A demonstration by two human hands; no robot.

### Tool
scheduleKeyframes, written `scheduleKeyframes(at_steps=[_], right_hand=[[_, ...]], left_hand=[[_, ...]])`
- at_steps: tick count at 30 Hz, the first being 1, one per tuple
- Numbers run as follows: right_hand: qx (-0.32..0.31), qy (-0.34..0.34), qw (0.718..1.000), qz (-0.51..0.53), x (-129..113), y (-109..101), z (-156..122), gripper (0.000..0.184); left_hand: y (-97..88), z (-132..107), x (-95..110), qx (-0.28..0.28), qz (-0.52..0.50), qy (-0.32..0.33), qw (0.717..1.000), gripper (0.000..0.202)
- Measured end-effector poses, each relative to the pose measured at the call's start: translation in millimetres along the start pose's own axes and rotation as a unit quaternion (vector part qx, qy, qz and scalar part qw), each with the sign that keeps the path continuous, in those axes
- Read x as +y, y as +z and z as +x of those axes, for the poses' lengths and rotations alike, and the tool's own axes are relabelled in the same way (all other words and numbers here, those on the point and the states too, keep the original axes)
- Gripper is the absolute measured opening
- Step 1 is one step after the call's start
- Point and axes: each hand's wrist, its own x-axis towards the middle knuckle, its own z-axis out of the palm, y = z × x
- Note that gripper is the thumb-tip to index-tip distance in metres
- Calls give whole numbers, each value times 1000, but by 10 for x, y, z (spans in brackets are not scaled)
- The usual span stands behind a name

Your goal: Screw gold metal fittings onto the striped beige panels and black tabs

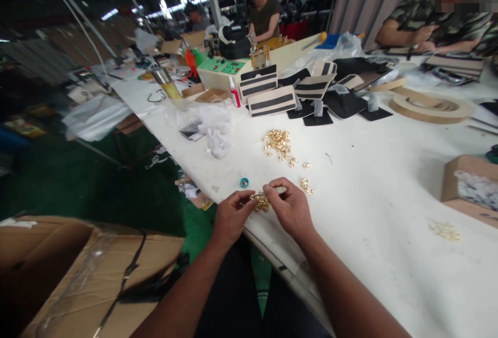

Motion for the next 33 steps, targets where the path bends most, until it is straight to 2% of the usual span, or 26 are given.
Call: scheduleKeyframes(at_steps=[12, 23, 26, 29, 33], right_hand=[[-2, -22, 998, -62, 5, 47, -16, 35], [-12, -87, 984, -155, -13, 43, 13, 28], [-8, -63, 988, -140, -5, 38, 40, 34], [-13, -39, 994, -100, -17, 15, 62, 37], [-86, -81, 992, -41, -79, -56, 59, 29]], left_hand=[[-1, -9, 28, -4, 4, 21, 1000, 19], [43, -54, -37, 16, 60, 103, 993, 15], [63, -93, -31, 16, 70, 134, 988, 17], [54, -113, -6, 6, 78, 138, 987, 19], [-26, -75, 59, 5, 82, 112, 990, 15]])
